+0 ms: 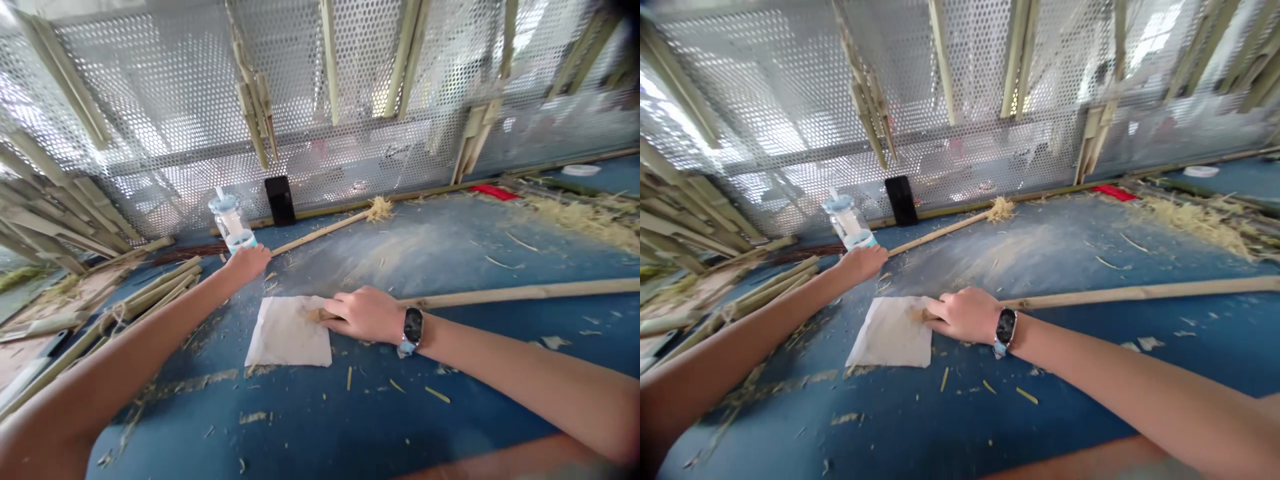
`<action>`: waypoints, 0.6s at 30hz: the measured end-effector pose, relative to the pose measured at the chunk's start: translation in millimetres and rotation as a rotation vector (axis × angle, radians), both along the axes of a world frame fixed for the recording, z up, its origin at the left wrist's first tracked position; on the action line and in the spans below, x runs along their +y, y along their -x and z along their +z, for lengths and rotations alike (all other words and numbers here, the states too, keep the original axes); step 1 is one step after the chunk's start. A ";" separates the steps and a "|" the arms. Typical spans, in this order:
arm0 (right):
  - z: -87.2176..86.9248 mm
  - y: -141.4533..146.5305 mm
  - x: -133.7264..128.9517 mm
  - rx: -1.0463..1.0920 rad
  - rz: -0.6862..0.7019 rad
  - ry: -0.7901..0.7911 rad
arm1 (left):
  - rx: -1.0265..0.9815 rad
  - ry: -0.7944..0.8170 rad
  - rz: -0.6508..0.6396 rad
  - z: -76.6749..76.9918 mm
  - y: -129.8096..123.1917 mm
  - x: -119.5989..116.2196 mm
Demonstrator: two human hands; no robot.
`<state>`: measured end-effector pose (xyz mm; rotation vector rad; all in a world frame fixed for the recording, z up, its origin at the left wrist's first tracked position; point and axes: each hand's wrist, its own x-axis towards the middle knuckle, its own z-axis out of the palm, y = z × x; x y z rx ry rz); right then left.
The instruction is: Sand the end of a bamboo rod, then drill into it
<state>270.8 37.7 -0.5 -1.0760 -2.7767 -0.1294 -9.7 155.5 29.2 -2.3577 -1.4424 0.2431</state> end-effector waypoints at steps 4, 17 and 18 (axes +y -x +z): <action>0.3 -4.1 2.7 -0.013 0.121 -0.017 | -0.006 -0.034 0.001 6.2 7.9 -6.8; 6.9 -7.1 -3.6 0.075 0.242 -0.057 | -0.185 -0.095 0.147 43.4 57.9 -90.9; 7.9 -7.6 -4.6 0.066 0.272 -0.062 | -0.218 -0.071 0.154 39.1 59.8 -94.0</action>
